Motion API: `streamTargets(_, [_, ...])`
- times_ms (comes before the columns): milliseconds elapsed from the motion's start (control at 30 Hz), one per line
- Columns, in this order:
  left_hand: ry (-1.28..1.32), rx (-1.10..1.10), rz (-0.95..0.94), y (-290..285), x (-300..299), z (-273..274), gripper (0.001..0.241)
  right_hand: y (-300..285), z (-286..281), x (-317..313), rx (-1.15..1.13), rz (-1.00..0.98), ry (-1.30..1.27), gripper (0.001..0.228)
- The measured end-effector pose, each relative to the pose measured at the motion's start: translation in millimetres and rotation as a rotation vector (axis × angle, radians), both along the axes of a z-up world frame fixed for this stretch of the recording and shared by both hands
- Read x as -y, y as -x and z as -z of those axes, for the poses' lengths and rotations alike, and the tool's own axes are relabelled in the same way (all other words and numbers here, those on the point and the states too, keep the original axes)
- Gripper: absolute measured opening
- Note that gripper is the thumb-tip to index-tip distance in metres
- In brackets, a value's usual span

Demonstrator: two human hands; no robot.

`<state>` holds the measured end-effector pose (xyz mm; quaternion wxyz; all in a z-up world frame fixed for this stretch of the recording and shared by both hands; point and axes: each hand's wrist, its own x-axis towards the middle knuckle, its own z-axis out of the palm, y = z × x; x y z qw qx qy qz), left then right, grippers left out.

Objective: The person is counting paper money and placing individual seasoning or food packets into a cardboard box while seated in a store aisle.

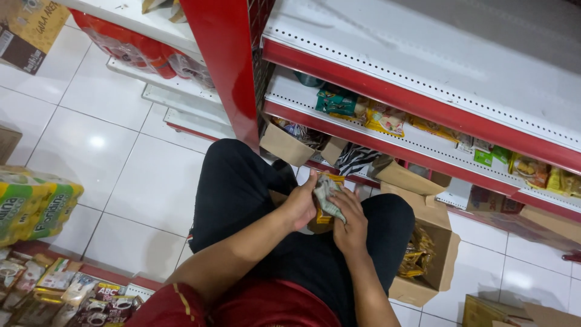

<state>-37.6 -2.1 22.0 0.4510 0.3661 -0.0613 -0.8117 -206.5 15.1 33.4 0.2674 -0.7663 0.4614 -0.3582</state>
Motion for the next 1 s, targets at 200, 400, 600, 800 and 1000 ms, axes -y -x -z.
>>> streamTargets(200, [0.074,0.034,-0.149,-11,13,18,0.054,22,3,-24,0.045,-0.178,0.098,0.044])
streamTargets(400, [0.017,0.229,-0.225,-22,18,-14,0.047,36,12,-40,0.357,0.230,-0.143,0.038])
streamTargets(600, [0.225,-0.276,-0.036,6,-1,39,0.072,14,-10,-22,0.489,0.456,-0.324,0.044])
streamTargets(800, [0.104,-0.568,-0.014,37,-7,11,0.085,-15,-15,-20,0.391,0.295,-0.270,0.046])
streamTargets(1000, [-0.157,-0.486,-0.215,42,4,33,0.079,-14,-7,-36,0.480,0.082,-0.289,0.041])
